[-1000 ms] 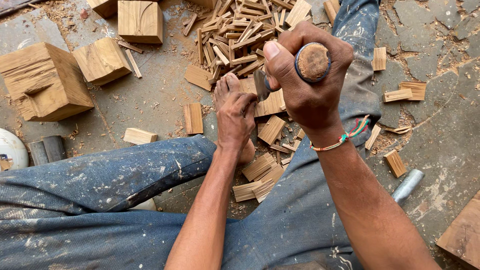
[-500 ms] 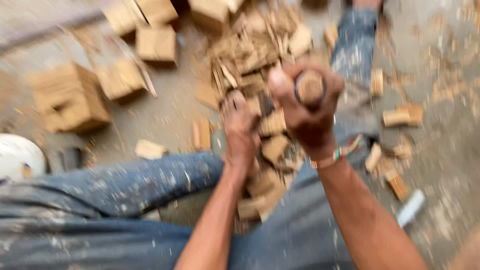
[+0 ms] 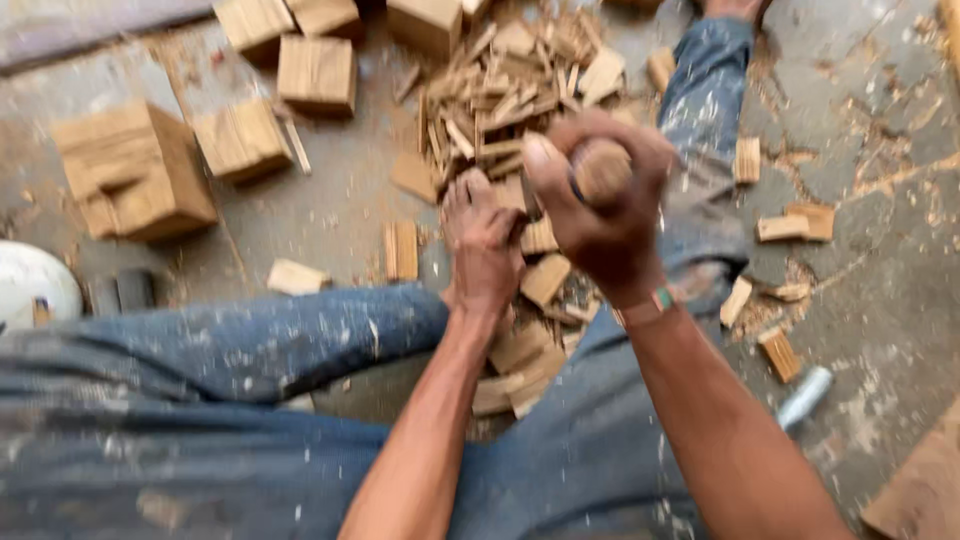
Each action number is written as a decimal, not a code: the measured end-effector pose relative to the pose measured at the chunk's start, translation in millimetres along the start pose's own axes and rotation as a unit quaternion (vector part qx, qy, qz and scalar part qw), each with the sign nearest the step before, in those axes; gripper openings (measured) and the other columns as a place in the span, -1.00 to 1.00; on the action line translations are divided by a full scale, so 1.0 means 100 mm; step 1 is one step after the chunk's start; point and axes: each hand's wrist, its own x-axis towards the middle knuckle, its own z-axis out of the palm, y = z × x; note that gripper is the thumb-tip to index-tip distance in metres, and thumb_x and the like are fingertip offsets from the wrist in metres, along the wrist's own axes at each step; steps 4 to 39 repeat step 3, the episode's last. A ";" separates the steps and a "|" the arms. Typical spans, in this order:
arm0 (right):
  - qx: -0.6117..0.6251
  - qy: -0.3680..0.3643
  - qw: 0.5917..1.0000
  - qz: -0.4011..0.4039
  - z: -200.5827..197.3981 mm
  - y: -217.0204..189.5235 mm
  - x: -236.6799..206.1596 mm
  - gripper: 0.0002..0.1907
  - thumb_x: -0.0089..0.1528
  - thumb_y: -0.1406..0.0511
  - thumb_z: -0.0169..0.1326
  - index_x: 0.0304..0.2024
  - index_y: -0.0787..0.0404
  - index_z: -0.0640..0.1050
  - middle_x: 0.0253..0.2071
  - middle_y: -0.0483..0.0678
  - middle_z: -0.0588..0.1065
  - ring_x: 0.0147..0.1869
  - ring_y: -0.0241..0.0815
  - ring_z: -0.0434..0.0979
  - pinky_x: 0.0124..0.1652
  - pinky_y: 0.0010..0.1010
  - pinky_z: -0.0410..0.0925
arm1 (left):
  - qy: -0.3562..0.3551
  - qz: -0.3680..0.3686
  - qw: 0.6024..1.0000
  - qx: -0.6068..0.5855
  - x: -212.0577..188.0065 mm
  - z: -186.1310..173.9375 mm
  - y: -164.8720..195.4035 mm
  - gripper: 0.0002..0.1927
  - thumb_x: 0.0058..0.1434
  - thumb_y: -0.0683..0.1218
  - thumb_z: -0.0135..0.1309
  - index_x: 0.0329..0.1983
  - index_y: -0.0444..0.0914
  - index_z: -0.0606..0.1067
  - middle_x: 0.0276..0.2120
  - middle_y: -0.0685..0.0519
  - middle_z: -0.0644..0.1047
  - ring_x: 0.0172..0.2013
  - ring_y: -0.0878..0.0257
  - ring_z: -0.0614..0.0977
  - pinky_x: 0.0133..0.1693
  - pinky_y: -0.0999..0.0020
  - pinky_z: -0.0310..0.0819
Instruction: The person carves wood blocks using a chisel by hand while sitting on the floor. The person holds a wood block with one hand and a foot, then strikes the block with the chisel to remove thin slices of wood.
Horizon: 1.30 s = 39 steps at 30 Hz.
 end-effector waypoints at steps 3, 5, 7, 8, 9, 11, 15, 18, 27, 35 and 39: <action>-0.023 0.006 1.000 -0.001 0.00 0.00 -0.05 -0.72 0.37 0.42 0.20 -0.43 0.32 0.44 -0.55 -0.06 0.37 -0.46 -0.23 0.39 -0.37 -0.43 0.28 | 0.011 0.039 0.999 0.029 0.20 0.08 -0.21 -0.80 0.16 -0.21 0.18 -0.14 -0.21 0.64 0.01 -0.21 0.55 0.09 -0.20 0.53 0.19 -0.06 0.38; -0.023 0.006 1.000 -0.001 0.00 0.00 -0.05 -0.72 0.37 0.42 0.20 -0.43 0.32 0.44 -0.55 -0.06 0.37 -0.46 -0.23 0.39 -0.37 -0.43 0.28 | 0.011 0.039 0.999 0.029 0.20 0.08 -0.21 -0.80 0.16 -0.21 0.18 -0.14 -0.21 0.64 0.01 -0.21 0.55 0.09 -0.20 0.53 0.19 -0.06 0.38; -0.023 0.006 1.000 -0.001 0.00 0.00 -0.05 -0.72 0.37 0.42 0.20 -0.43 0.32 0.44 -0.55 -0.06 0.37 -0.46 -0.23 0.39 -0.37 -0.43 0.28 | 0.011 0.039 0.999 0.029 0.20 0.08 -0.21 -0.80 0.16 -0.21 0.18 -0.14 -0.21 0.64 0.01 -0.21 0.55 0.09 -0.20 0.53 0.19 -0.06 0.38; -0.023 0.006 1.000 -0.001 0.00 0.00 -0.05 -0.72 0.37 0.42 0.20 -0.43 0.32 0.44 -0.55 -0.06 0.37 -0.46 -0.23 0.39 -0.37 -0.43 0.28 | 0.011 0.039 0.999 0.029 0.20 0.08 -0.21 -0.80 0.16 -0.21 0.18 -0.14 -0.21 0.64 0.01 -0.21 0.55 0.09 -0.20 0.53 0.19 -0.06 0.38; -0.023 0.006 1.000 -0.001 0.00 0.00 -0.05 -0.72 0.37 0.42 0.20 -0.43 0.32 0.44 -0.55 -0.06 0.37 -0.46 -0.23 0.39 -0.37 -0.43 0.28 | 0.011 0.039 0.999 0.029 0.20 0.08 -0.21 -0.80 0.16 -0.21 0.18 -0.14 -0.21 0.64 0.01 -0.21 0.55 0.09 -0.20 0.53 0.19 -0.06 0.38; -0.023 0.006 1.000 -0.001 0.00 0.00 -0.05 -0.72 0.37 0.42 0.20 -0.43 0.32 0.44 -0.55 -0.06 0.37 -0.46 -0.23 0.39 -0.37 -0.43 0.28 | 0.011 0.039 0.999 0.029 0.20 0.08 -0.21 -0.80 0.16 -0.21 0.18 -0.14 -0.21 0.64 0.01 -0.21 0.55 0.09 -0.20 0.53 0.19 -0.06 0.38; -0.023 0.006 1.000 -0.001 0.00 0.00 -0.05 -0.72 0.37 0.42 0.20 -0.43 0.32 0.44 -0.55 -0.06 0.37 -0.46 -0.23 0.39 -0.37 -0.43 0.28 | 0.011 0.039 0.999 0.029 0.20 0.08 -0.21 -0.80 0.16 -0.21 0.18 -0.14 -0.21 0.64 0.01 -0.21 0.55 0.09 -0.20 0.53 0.19 -0.06 0.38; -0.023 0.006 1.000 -0.001 0.00 0.00 -0.05 -0.72 0.37 0.42 0.20 -0.43 0.32 0.44 -0.55 -0.06 0.37 -0.46 -0.23 0.39 -0.37 -0.43 0.28 | 0.011 0.039 0.999 0.029 0.20 0.08 -0.21 -0.80 0.16 -0.21 0.18 -0.14 -0.21 0.64 0.01 -0.21 0.55 0.09 -0.20 0.53 0.19 -0.06 0.38; -0.023 0.006 1.000 -0.001 0.00 0.00 -0.05 -0.72 0.37 0.42 0.20 -0.43 0.32 0.44 -0.55 -0.06 0.37 -0.46 -0.23 0.39 -0.37 -0.43 0.28 | 0.011 0.039 0.999 0.029 0.20 0.08 -0.21 -0.80 0.16 -0.21 0.18 -0.14 -0.21 0.64 0.01 -0.21 0.55 0.09 -0.20 0.53 0.19 -0.06 0.38; -0.023 0.006 1.000 -0.001 0.00 0.00 -0.05 -0.72 0.37 0.42 0.20 -0.43 0.32 0.44 -0.55 -0.06 0.37 -0.46 -0.23 0.39 -0.37 -0.43 0.28 | 0.011 0.039 0.999 0.029 0.20 0.08 -0.21 -0.80 0.16 -0.21 0.18 -0.14 -0.21 0.64 0.01 -0.21 0.55 0.09 -0.20 0.53 0.19 -0.06 0.38; -0.023 0.006 1.000 -0.001 0.00 0.00 -0.05 -0.72 0.37 0.42 0.20 -0.43 0.32 0.44 -0.55 -0.06 0.37 -0.46 -0.23 0.39 -0.37 -0.43 0.28 | 0.011 0.039 0.999 0.029 0.20 0.08 -0.21 -0.80 0.16 -0.21 0.18 -0.14 -0.21 0.64 0.01 -0.21 0.55 0.09 -0.20 0.53 0.19 -0.06 0.38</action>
